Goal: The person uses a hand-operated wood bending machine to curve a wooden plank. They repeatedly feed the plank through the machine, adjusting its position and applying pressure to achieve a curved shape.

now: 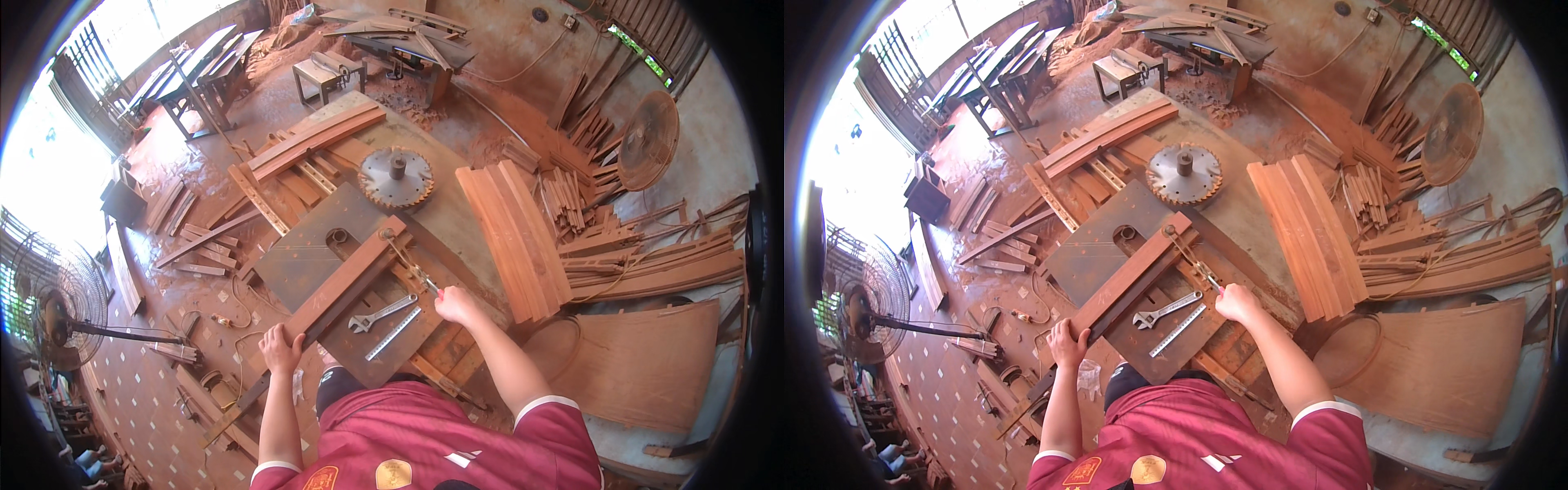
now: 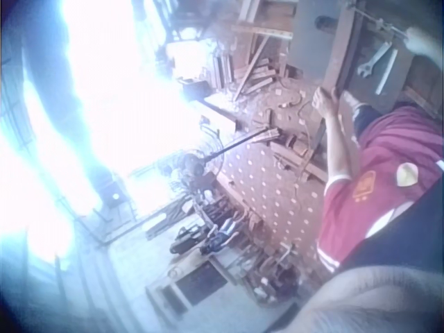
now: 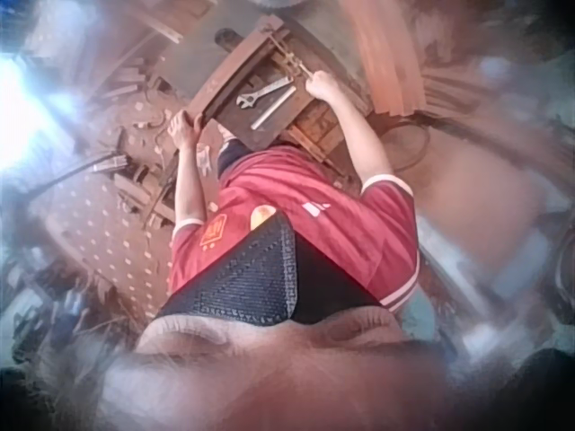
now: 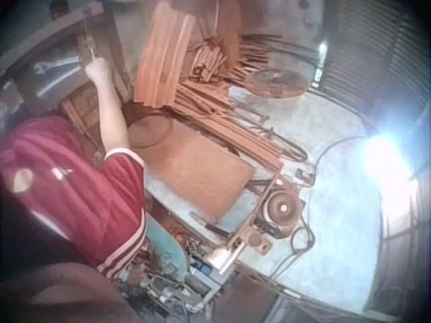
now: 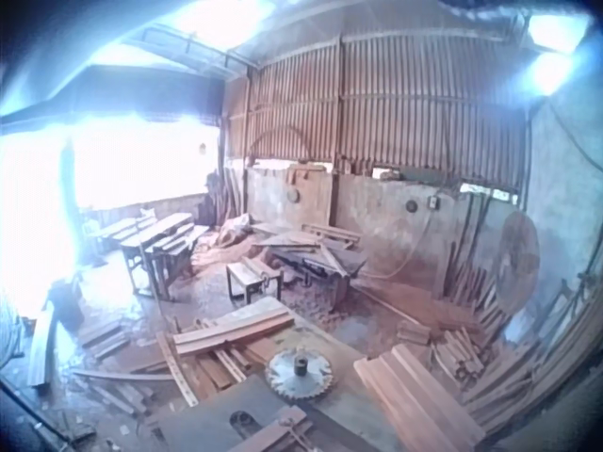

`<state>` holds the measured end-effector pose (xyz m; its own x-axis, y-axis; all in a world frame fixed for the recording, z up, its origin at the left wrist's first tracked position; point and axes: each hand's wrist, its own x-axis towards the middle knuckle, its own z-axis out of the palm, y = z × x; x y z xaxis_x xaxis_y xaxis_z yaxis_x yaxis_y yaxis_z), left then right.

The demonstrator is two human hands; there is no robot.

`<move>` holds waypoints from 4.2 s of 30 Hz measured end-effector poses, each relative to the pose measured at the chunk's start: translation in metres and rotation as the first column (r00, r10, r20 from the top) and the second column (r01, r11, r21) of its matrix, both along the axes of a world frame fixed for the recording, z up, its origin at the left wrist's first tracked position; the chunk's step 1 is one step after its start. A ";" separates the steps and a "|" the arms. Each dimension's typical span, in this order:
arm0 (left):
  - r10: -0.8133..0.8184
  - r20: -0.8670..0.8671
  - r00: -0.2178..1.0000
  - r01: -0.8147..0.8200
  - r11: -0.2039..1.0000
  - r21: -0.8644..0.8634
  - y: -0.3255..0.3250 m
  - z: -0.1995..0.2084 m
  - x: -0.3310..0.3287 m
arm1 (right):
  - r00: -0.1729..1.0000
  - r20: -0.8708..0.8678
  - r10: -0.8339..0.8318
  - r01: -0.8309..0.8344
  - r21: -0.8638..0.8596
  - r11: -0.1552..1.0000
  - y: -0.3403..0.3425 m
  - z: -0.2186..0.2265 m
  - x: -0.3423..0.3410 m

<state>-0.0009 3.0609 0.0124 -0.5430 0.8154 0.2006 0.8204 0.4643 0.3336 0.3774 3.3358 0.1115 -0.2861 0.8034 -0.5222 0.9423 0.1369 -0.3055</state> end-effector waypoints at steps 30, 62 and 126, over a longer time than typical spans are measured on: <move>0.012 -0.132 0.991 -0.017 0.999 -0.032 0.028 0.018 -0.031 | 0.984 -0.070 -0.167 0.178 0.205 0.963 0.005 -0.025 -0.048; 0.076 -0.129 0.989 -0.073 0.997 0.025 0.015 0.018 -0.048 | 0.982 -0.189 -0.017 0.100 0.437 0.894 -0.003 -0.056 -0.054; 0.103 -0.090 0.991 -0.100 0.994 0.037 0.024 0.001 -0.052 | 0.995 0.016 -0.099 0.086 0.372 0.924 0.004 -0.045 -0.064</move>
